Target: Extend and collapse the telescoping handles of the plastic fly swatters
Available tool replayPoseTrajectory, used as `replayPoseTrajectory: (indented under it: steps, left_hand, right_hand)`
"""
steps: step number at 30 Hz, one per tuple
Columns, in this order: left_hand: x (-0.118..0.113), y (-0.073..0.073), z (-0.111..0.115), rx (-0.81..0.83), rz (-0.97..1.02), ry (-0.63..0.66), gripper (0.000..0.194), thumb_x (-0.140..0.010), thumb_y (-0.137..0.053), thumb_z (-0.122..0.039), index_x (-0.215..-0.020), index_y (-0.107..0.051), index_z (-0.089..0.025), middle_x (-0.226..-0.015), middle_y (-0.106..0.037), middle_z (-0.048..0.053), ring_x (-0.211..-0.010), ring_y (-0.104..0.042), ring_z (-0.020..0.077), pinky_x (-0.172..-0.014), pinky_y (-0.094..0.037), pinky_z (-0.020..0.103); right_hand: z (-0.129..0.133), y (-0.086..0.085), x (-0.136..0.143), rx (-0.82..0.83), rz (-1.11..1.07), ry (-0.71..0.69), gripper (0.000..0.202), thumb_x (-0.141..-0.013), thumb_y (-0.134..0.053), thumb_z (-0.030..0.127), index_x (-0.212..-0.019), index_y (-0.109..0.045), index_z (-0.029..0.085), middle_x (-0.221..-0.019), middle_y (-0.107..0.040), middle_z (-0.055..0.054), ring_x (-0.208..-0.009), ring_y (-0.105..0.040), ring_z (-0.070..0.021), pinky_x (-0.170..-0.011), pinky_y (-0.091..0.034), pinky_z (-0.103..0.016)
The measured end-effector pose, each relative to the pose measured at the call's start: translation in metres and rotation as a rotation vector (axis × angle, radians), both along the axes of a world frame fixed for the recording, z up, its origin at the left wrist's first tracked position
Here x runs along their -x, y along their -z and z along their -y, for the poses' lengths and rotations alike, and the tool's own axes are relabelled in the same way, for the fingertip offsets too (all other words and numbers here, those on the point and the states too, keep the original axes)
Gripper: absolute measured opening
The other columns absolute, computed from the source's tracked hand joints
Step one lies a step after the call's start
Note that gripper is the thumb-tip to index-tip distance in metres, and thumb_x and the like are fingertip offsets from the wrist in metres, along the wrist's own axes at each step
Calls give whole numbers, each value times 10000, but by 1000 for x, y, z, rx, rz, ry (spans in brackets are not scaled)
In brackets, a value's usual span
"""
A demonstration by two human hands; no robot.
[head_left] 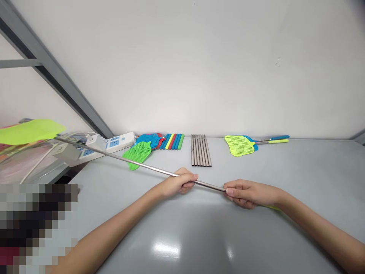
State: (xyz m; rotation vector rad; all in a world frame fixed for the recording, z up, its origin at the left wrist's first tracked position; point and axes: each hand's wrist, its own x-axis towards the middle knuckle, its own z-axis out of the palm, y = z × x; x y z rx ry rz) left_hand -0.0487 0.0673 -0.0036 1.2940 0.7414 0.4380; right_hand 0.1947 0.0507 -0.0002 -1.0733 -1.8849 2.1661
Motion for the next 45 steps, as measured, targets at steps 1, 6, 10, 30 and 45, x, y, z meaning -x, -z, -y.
replayPoseTrajectory:
  steps: [1,6,10,30,45]
  left_hand:
    - [4,0,-1,-15,-6,1,410,-808,-408,-319,-455,-264,-167,-395,-205,-68,-382,-202,50,-409,-117,232]
    - [6,0,0,-66,-39,14,401,-821,-372,-322,-465,-279,-163,-394,-215,-65,-397,-196,56,-425,-126,237]
    - [5,-1,2,-92,-56,38,394,-826,-355,-323,-473,-289,-163,-389,-229,-62,-397,-204,60,-432,-136,243]
    - [7,-14,9,-201,-152,56,388,-827,-350,-343,-492,-250,-174,-447,-190,-61,-418,-182,63,-427,-121,249]
    - [17,-18,2,-211,-122,-3,393,-819,-371,-301,-471,-241,-173,-408,-221,-62,-401,-197,57,-428,-138,242]
  right_hand:
    - [-1,0,-1,16,4,-5,344,-808,-413,488,-683,-381,169,-551,-285,63,-435,-232,-40,-377,-174,-173]
    - [-5,1,-3,81,17,-9,346,-798,-426,489,-677,-380,169,-564,-264,65,-438,-206,-36,-372,-160,-165]
    - [-5,1,-3,63,21,-9,342,-800,-424,487,-678,-378,170,-568,-268,63,-434,-209,-34,-367,-160,-164]
    - [-4,0,-9,-108,-14,-56,326,-832,-388,453,-680,-392,164,-506,-284,75,-389,-218,-31,-355,-151,-186]
    - [-9,0,-17,-44,-14,-41,326,-821,-413,457,-688,-398,160,-525,-242,76,-406,-182,-31,-364,-123,-189]
